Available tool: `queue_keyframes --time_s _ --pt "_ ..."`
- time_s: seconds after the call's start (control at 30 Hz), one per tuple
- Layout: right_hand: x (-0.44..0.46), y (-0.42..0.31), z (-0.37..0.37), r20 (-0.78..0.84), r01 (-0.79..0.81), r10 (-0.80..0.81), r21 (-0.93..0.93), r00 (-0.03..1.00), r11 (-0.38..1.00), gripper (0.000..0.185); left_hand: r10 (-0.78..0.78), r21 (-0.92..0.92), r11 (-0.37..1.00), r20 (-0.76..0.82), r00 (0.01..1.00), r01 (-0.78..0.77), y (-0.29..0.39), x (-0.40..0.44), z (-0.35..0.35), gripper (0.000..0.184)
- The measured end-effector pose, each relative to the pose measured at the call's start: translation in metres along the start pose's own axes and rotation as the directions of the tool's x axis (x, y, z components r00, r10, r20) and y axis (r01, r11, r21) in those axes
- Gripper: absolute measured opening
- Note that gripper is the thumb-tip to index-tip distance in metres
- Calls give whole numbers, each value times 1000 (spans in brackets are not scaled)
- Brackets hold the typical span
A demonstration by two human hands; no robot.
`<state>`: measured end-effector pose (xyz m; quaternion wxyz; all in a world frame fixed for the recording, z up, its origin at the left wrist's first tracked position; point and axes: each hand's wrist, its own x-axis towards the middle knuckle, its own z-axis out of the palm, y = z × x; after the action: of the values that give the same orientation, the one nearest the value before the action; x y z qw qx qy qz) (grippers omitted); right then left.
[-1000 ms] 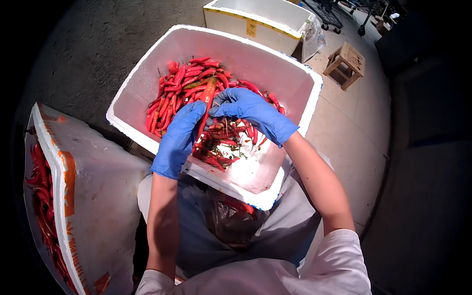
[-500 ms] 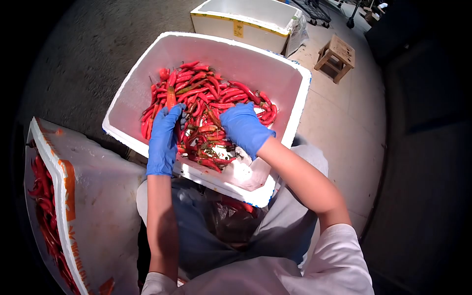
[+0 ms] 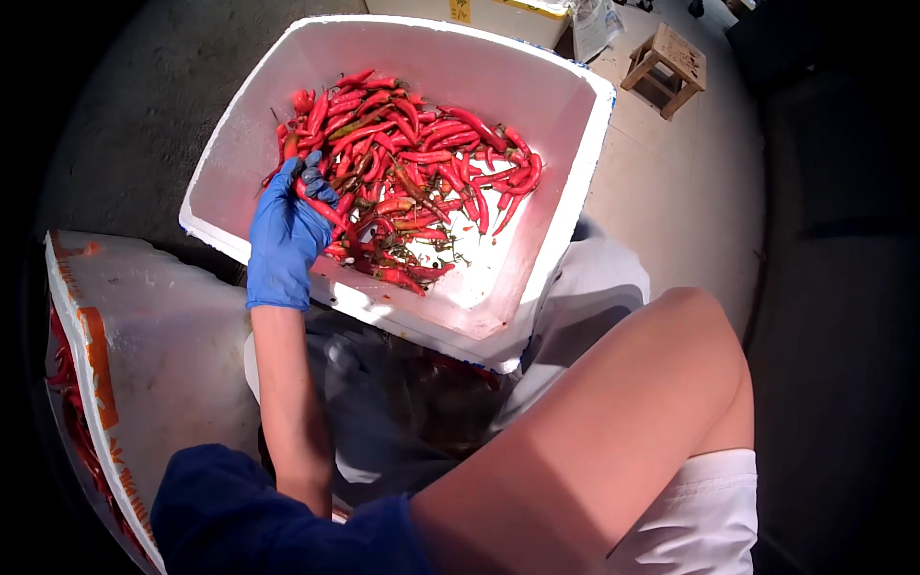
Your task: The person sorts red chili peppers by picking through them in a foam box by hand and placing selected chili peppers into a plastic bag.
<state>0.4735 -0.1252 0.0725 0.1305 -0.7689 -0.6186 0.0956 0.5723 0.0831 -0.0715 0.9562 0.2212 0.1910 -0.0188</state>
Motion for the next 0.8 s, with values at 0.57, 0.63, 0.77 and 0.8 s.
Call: queue_keyframes --time_s 0.57,0.63,0.77,0.8 --pt "8 -17 -25 93 38 -39 10 995 999 9 99 67 993 -78 992 -94 -8 0 4 9" --pt "3 -30 -39 141 62 -60 -10 988 998 10 124 47 992 -107 986 -120 -5 1 2 9" --pt "-6 -48 -39 239 129 -79 -202 968 971 10 127 15 992 -51 991 -127 -4 1 2 10" --pt "-6 -44 -18 159 169 -116 -377 980 911 12 111 20 994 -66 992 -110 -4 1 2 10"
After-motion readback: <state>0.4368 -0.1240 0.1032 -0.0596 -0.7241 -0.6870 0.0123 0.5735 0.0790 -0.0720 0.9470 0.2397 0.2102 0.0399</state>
